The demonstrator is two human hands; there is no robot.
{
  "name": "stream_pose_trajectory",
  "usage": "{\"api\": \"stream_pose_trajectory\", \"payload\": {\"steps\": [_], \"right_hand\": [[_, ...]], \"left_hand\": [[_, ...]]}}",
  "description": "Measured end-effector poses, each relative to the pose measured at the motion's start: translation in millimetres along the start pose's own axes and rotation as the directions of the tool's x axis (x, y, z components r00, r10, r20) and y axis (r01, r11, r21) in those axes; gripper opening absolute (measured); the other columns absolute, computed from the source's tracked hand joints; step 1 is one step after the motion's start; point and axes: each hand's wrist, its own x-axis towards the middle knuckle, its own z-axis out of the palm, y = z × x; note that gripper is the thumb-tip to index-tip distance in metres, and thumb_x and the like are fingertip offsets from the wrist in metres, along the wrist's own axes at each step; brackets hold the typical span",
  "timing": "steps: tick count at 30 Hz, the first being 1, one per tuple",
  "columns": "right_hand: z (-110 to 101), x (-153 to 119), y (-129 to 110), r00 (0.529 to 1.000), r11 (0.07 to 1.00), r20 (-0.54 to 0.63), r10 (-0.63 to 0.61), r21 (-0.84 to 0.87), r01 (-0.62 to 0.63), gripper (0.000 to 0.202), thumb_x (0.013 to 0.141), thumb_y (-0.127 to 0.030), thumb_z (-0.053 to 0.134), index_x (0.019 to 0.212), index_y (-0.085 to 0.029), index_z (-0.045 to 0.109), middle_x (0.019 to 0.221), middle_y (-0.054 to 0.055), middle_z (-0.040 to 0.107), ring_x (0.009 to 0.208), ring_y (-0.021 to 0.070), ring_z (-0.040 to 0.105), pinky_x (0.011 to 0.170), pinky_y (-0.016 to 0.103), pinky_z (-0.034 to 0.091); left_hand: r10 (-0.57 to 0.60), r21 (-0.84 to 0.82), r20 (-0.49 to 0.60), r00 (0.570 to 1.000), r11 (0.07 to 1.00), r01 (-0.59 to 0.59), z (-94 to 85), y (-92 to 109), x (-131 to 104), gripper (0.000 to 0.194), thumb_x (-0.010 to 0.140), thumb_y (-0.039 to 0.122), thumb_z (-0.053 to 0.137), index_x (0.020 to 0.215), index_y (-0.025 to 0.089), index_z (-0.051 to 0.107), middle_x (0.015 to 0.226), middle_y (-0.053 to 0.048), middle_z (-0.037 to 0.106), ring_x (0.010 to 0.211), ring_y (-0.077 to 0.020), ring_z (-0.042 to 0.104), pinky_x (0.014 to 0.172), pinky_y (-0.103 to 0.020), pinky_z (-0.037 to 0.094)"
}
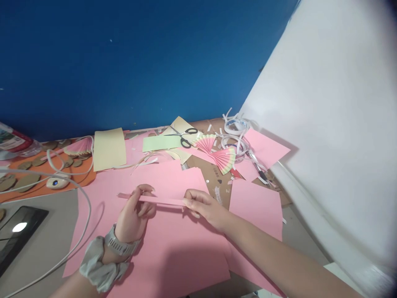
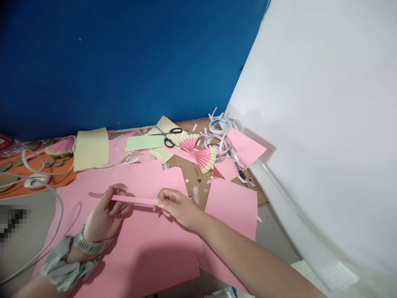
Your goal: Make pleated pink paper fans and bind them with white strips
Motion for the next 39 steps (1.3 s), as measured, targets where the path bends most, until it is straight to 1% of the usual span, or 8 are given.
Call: {"api": "stream_pose_trajectory", "payload": {"steps": [9, 14, 18, 23, 29, 31, 35, 39], "right_hand": [[-3, 2, 1, 0.998, 0.999, -0.043, -0.034, -0.008, 0.034, 0.030, 0.086, -0.041, 0.048, 0.067, -0.021, 0.037, 0.047, -0.010, 0.032, 0.044, 0.0071, 0.031, 0.060, 0.027, 0.040], [-4, -2, -2, 0.997, 0.980, -0.038, -0.062, -0.190, 0.054, 0.027, 0.087, -0.041, 0.048, 0.072, -0.019, 0.044, 0.059, -0.006, 0.043, 0.053, 0.0091, 0.041, 0.058, 0.025, 0.037], [-3, -6, -11, 0.996, 0.932, 0.015, -0.087, -0.351, 0.087, 0.016, 0.085, -0.031, 0.052, 0.076, -0.018, 0.053, 0.076, -0.001, 0.054, 0.071, 0.0122, 0.047, 0.067, 0.025, 0.037], [5, -8, -21, 0.984, 0.900, 0.175, -0.016, -0.427, 0.091, 0.017, 0.086, -0.030, 0.052, 0.096, -0.018, 0.060, 0.085, 0.003, 0.064, 0.077, 0.0147, 0.056, 0.072, 0.027, 0.042], [17, -8, -13, 0.976, 0.961, 0.217, 0.012, -0.274, 0.049, 0.030, 0.091, -0.045, 0.042, 0.081, -0.018, 0.051, 0.065, -0.001, 0.060, 0.061, 0.0118, 0.057, 0.065, 0.026, 0.045], [19, -8, -10, 0.977, 0.971, 0.212, 0.014, -0.235, 0.037, 0.031, 0.091, -0.047, 0.041, 0.081, -0.019, 0.049, 0.057, -0.004, 0.056, 0.055, 0.0109, 0.055, 0.062, 0.026, 0.045], [20, -8, -9, 0.984, 0.962, 0.179, 0.004, -0.268, 0.045, 0.034, 0.090, -0.051, 0.040, 0.078, -0.020, 0.046, 0.051, -0.006, 0.052, 0.050, 0.0101, 0.052, 0.060, 0.025, 0.044], [22, -9, -9, 0.990, 0.929, 0.140, -0.003, -0.366, 0.054, 0.031, 0.092, -0.046, 0.039, 0.077, -0.020, 0.045, 0.051, -0.007, 0.051, 0.042, 0.0071, 0.045, 0.052, 0.021, 0.039]], "left_hand": [[0.090, 0.055, -0.081, 0.993, 0.995, -0.086, 1.2, 2, -4, 0.024, 0.083, 0.038, 0.059, 0.071, 0.018, 0.055, 0.046, 0.011, 0.011, 0.041, -0.0042, 0.010, 0.040, -0.014, 0.022], [0.193, 0.044, -0.082, 0.978, 0.981, -0.190, -1.9, 2, -2, 0.036, 0.083, 0.055, 0.048, 0.075, 0.020, 0.056, 0.046, 0.010, 0.016, 0.041, -0.0058, 0.014, 0.039, -0.014, 0.023], [0.202, 0.096, -0.066, 0.977, 0.976, -0.195, -4.4, -1, -1, 0.032, 0.086, 0.045, 0.048, 0.068, 0.019, 0.051, 0.047, 0.009, 0.023, 0.041, -0.0061, 0.019, 0.041, -0.015, 0.028], [0.159, 0.238, 0.015, 0.987, 0.958, -0.158, -1.8, -12, -12, 0.024, 0.086, 0.035, 0.054, 0.069, 0.018, 0.053, 0.053, 0.007, 0.039, 0.044, -0.0059, 0.029, 0.046, -0.019, 0.033], [0.101, 0.358, 0.215, 0.972, 0.917, -0.174, 6.8, -15, -18, 0.024, 0.072, 0.037, 0.071, 0.069, 0.015, 0.061, 0.063, 0.000, 0.055, 0.055, -0.0109, 0.048, 0.055, -0.024, 0.039], [0.092, 0.360, 0.238, 0.967, 0.916, -0.176, 6.5, -13, -17, 0.025, 0.069, 0.037, 0.073, 0.072, 0.015, 0.061, 0.065, 0.000, 0.055, 0.057, -0.0119, 0.050, 0.056, -0.025, 0.039], [0.079, 0.330, 0.216, 0.973, 0.932, -0.149, 3.2, -13, -16, 0.024, 0.077, 0.039, 0.065, 0.076, 0.016, 0.058, 0.070, 0.000, 0.052, 0.061, -0.0119, 0.047, 0.058, -0.025, 0.038], [0.022, 0.281, 0.181, 0.983, 0.957, -0.074, 7.0, -16, -17, 0.023, 0.087, 0.038, 0.051, 0.076, 0.018, 0.053, 0.054, 0.007, 0.034, 0.050, -0.0083, 0.034, 0.052, -0.022, 0.034]]}}
